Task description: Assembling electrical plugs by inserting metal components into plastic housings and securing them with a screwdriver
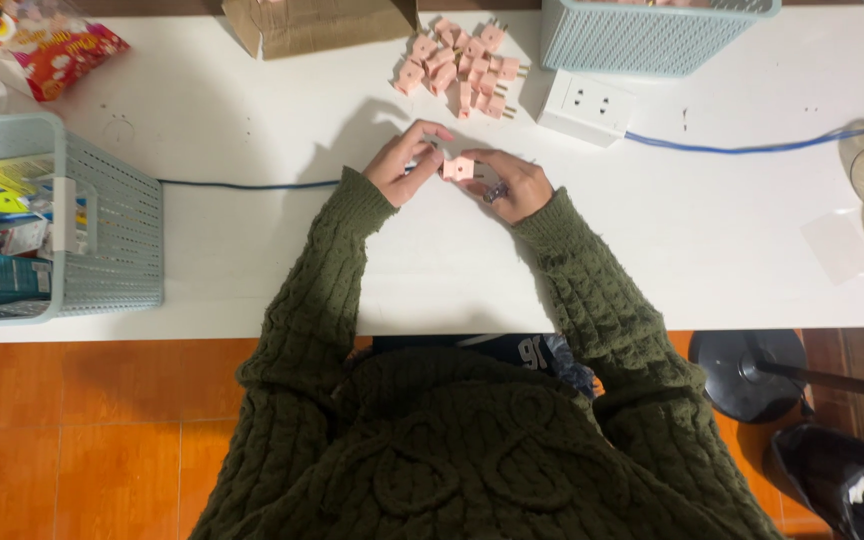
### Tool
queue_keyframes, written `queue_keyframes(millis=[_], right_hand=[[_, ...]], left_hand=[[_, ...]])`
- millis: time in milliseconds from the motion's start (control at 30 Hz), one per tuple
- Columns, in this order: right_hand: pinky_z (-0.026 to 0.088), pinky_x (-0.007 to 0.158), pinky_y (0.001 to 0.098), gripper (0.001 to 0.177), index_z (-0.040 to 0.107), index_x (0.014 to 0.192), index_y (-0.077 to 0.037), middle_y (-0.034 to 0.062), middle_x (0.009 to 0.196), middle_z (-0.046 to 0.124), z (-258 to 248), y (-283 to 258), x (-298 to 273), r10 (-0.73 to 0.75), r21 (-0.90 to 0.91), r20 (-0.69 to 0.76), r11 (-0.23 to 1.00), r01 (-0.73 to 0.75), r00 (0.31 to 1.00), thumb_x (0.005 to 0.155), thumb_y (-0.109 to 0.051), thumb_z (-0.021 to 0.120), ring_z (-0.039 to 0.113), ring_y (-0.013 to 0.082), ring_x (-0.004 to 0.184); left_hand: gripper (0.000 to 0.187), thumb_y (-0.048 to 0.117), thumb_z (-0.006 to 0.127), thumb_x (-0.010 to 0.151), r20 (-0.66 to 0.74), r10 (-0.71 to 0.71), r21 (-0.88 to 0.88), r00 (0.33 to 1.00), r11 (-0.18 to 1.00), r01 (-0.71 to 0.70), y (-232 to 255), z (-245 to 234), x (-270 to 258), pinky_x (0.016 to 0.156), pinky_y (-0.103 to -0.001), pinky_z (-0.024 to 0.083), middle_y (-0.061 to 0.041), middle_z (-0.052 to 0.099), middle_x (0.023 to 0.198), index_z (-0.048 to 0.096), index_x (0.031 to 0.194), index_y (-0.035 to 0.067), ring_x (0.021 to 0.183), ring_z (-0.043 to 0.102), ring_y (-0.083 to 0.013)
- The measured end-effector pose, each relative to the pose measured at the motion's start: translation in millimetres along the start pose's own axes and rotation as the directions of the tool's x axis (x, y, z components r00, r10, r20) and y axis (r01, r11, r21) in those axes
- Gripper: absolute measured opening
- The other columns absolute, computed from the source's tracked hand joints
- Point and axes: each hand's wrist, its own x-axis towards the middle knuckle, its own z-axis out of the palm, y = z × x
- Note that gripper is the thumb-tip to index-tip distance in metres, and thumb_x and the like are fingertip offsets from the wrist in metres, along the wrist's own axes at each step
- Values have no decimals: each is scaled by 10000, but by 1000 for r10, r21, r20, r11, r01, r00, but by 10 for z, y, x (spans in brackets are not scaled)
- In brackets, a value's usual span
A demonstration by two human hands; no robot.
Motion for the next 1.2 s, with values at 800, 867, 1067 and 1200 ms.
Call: queue_keyframes(millis=[800,867,1067,1200], right_hand=[[730,725,381,240,813,1376,-89,82,1187,661,-9,206,-10,-9,-267,-36,964,-1,999,1138,-108,839,772,235,940],[739,636,345,153,865,1282,-72,72,1123,646,66,233,11,-3,-270,18,963,8,1000,1146,-52,797,741,224,834],[675,547,221,372,846,1386,-216,39,1139,623,305,229,214,-85,-426,193,890,162,977,1047,-64,868,694,132,718],[714,594,366,450,799,1476,-195,63,1112,548,328,242,282,-46,-465,265,869,170,963,1040,-105,859,644,207,644]], left_hand=[[307,147,775,1162,-235,316,530,919,834,-152,-126,-177,68,899,-390,522,-83,881,1144,762,1468,150,958,676,-195],[254,140,762,1159,-301,375,526,877,832,-175,-11,-178,57,842,-371,569,-90,862,1150,818,1396,67,974,657,-217],[272,209,715,1163,-439,263,458,859,888,-38,68,-177,37,1006,-388,631,-147,780,1141,819,1383,88,1074,733,-252],[255,156,739,1149,-436,272,446,858,893,-56,5,-186,57,951,-382,657,-156,814,1160,808,1377,64,1053,745,-251]])
